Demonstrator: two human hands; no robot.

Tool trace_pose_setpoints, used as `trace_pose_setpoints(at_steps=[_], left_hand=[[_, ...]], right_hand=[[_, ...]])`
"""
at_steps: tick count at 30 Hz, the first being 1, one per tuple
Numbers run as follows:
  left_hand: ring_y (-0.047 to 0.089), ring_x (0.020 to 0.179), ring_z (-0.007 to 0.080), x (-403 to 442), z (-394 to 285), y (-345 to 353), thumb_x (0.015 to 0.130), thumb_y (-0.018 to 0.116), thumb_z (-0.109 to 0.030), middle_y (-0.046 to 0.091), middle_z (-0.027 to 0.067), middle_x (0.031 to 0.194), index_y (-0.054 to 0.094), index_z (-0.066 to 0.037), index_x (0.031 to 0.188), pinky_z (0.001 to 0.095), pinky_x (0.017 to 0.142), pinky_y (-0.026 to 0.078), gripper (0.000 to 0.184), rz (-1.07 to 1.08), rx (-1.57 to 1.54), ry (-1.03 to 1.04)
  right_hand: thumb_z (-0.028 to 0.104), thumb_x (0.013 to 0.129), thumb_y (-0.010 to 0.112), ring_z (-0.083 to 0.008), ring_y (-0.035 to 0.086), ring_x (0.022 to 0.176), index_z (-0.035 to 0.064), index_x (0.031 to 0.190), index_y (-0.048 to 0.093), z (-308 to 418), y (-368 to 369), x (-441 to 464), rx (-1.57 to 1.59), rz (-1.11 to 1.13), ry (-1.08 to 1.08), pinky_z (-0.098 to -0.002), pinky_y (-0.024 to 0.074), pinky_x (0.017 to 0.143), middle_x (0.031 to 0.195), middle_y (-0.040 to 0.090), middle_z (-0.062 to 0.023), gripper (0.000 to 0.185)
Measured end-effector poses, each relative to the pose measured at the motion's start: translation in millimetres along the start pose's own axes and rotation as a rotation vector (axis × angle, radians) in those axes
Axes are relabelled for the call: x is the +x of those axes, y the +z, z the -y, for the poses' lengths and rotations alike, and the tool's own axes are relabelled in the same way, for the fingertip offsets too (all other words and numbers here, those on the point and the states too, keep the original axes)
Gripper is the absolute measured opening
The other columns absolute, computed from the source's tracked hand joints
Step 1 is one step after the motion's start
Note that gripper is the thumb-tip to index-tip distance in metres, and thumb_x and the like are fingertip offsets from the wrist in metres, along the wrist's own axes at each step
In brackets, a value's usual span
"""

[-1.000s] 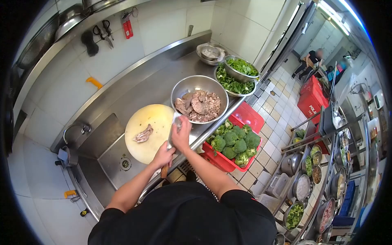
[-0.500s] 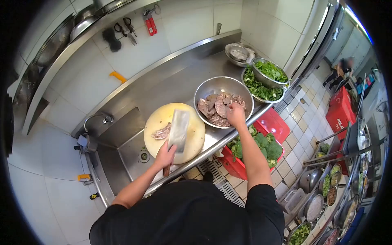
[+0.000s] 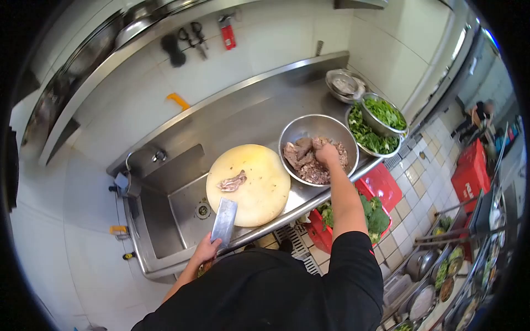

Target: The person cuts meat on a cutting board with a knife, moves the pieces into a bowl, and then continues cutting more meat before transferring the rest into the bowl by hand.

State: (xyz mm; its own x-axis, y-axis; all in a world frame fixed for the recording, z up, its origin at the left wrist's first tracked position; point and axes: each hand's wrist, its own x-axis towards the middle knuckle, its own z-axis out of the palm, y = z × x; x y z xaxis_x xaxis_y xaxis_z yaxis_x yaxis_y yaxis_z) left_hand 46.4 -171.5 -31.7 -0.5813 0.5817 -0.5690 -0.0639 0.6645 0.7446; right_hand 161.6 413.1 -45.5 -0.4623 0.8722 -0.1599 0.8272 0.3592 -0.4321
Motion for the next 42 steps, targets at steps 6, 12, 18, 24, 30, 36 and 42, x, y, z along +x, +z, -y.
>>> trace_pose_setpoints(at_steps=[6, 12, 18, 24, 30, 36, 42], left_hand=[[0.056, 0.043, 0.018, -1.8, 10.4, -4.3, 0.104, 0.06, -0.023, 0.059, 0.0072, 0.067, 0.056, 0.0, 0.124, 0.0368, 0.042, 0.048, 0.031, 0.009, -0.023, 0.001], [0.058, 0.042, 0.0209, 25.8, -3.1, -23.0, 0.105, 0.054, -0.022, 0.057, 0.0085, 0.063, 0.053, -0.001, 0.126, 0.0389, 0.04, 0.047, 0.03, 0.085, 0.086, -0.042], [0.055, 0.041, 0.018, 34.9, -20.4, -27.4, 0.106, 0.053, -0.022, 0.054, 0.0061, 0.063, 0.053, -0.005, 0.128, 0.0365, 0.039, 0.047, 0.028, 0.118, 0.096, -0.039], [0.054, 0.041, 0.0175, 16.2, -1.1, -31.0, 0.106, 0.054, -0.023, 0.054, 0.0059, 0.062, 0.054, -0.005, 0.128, 0.0358, 0.04, 0.045, 0.029, 0.104, 0.063, -0.015], [0.052, 0.039, 0.0163, 1.5, 24.2, -52.0, 0.107, 0.054, -0.025, 0.052, 0.0044, 0.058, 0.055, -0.006, 0.13, 0.0347, 0.039, 0.043, 0.03, 0.131, -0.061, -0.006], [0.068, 0.062, 0.0319, 17.8, 8.5, -79.3, 0.105, 0.053, -0.028, 0.066, 0.0194, 0.073, 0.055, -0.005, 0.127, 0.0467, 0.059, 0.054, 0.033, 0.07, 0.18, 0.074], [0.07, 0.092, 0.0471, 35.3, -29.5, -69.3, 0.103, 0.051, -0.023, 0.07, 0.032, 0.097, 0.052, -0.002, 0.127, 0.0564, 0.083, 0.053, 0.031, -0.101, 0.503, 0.406]], right_hand=[[0.044, 0.093, 0.06, -0.0431, 0.067, 0.114, -0.0034, 0.108, 0.074, 27.7, 9.2, -7.6, -0.059, -0.137, -0.174, -0.0509, 0.052, 0.101, 0.12, 0.07, -0.0291, 0.051], [0.012, 0.086, 0.067, -0.0398, 0.063, 0.121, 0.0059, 0.131, 0.066, 163.2, 67.4, -75.7, 0.132, 0.229, -0.653, -0.0463, 0.0501, 0.105, 0.129, 0.068, -0.0209, 0.045], [0.021, 0.085, 0.071, -0.0386, 0.064, 0.12, 0.0041, 0.135, 0.062, 220.4, 167.6, -147.9, -0.1, 0.341, -0.903, -0.0517, 0.0466, 0.107, 0.13, 0.068, -0.0214, 0.053], [0.046, 0.088, 0.07, -0.0361, 0.067, 0.115, 0.0045, 0.126, 0.066, 216.9, 174.1, -149.0, -0.382, 0.553, -0.691, -0.0572, 0.0469, 0.101, 0.121, 0.072, -0.0197, 0.056], [0.025, 0.083, 0.078, -0.023, 0.069, 0.094, 0.0032, 0.112, 0.072, 197.8, 103.0, -136.1, -0.163, 0.935, -0.731, -0.0374, 0.0539, 0.087, 0.101, 0.075, -0.0119, 0.038], [0.012, 0.075, 0.079, -0.0303, 0.067, 0.102, 0.0068, 0.115, 0.073, 172.7, 72.5, -188.1, -0.36, 0.387, -0.905, -0.0417, 0.0534, 0.09, 0.113, 0.071, -0.0128, 0.041], [0.004, 0.079, 0.071, -0.0352, 0.063, 0.111, 0.0046, 0.106, 0.071, 122.6, 76.8, -235.2, 0.142, 0.333, -0.536, -0.0423, 0.0514, 0.098, 0.109, 0.067, -0.017, 0.027]])
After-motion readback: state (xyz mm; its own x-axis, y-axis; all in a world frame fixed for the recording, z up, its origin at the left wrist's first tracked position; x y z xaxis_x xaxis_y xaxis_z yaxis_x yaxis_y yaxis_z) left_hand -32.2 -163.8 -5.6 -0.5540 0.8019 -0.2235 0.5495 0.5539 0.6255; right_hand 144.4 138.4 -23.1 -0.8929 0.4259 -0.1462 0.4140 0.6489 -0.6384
